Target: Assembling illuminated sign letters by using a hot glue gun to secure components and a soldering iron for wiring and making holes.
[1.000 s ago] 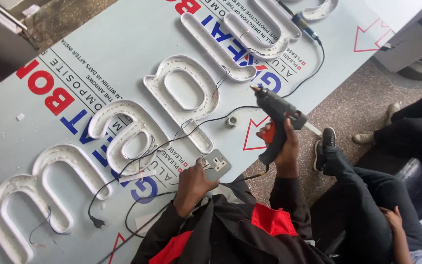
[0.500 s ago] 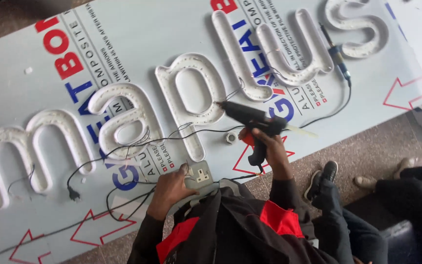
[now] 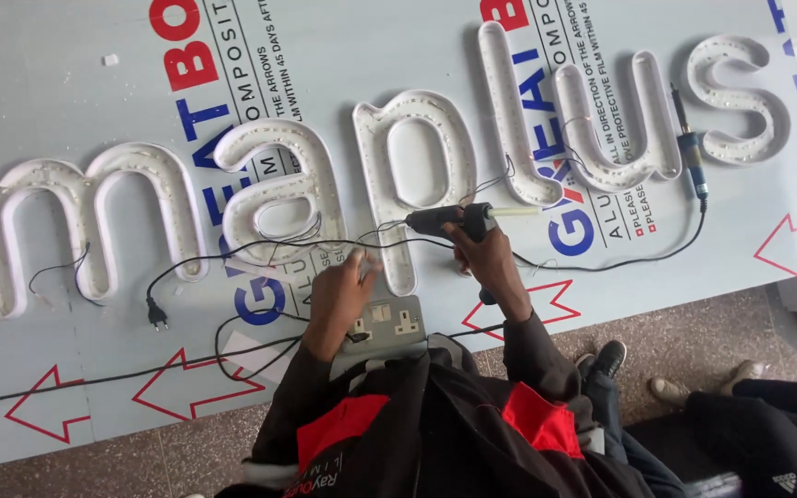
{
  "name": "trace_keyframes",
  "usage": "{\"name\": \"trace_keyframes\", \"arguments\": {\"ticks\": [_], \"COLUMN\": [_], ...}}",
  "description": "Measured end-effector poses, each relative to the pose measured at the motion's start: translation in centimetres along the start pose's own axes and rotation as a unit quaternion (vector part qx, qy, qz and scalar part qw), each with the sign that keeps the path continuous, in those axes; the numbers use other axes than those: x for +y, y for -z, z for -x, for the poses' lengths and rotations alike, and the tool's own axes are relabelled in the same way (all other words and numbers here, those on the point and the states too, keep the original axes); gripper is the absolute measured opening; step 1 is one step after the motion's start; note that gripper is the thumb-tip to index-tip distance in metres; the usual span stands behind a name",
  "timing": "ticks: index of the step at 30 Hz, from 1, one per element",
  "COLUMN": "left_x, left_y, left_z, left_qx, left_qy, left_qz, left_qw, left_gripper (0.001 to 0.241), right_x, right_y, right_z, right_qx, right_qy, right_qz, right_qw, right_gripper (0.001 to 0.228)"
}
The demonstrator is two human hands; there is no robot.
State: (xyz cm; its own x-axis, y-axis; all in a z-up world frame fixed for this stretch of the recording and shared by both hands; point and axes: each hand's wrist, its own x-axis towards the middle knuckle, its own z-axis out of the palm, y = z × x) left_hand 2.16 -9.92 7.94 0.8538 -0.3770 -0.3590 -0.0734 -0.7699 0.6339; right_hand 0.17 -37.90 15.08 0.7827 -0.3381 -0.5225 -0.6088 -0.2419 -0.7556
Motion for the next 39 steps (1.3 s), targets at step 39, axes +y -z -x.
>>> {"name": "trace_keyframes", "arguments": {"ticks": [39], "left_x": [-0.8], "left_y": [-3.7], "left_z": [-11.4], "left_qx": [0.054], "left_qy": [-0.048], "left_qz": [-0.034], "left_qw": [0.997], "left_gripper": [0.018], "right_x": [0.7], "right_y": [0.2], "right_z": [-2.6], "right_qx": [-0.03], "right_qy": [-0.021], "right_qz": [0.047], "right_qw": [0.998], "right_gripper": [0.043]}}
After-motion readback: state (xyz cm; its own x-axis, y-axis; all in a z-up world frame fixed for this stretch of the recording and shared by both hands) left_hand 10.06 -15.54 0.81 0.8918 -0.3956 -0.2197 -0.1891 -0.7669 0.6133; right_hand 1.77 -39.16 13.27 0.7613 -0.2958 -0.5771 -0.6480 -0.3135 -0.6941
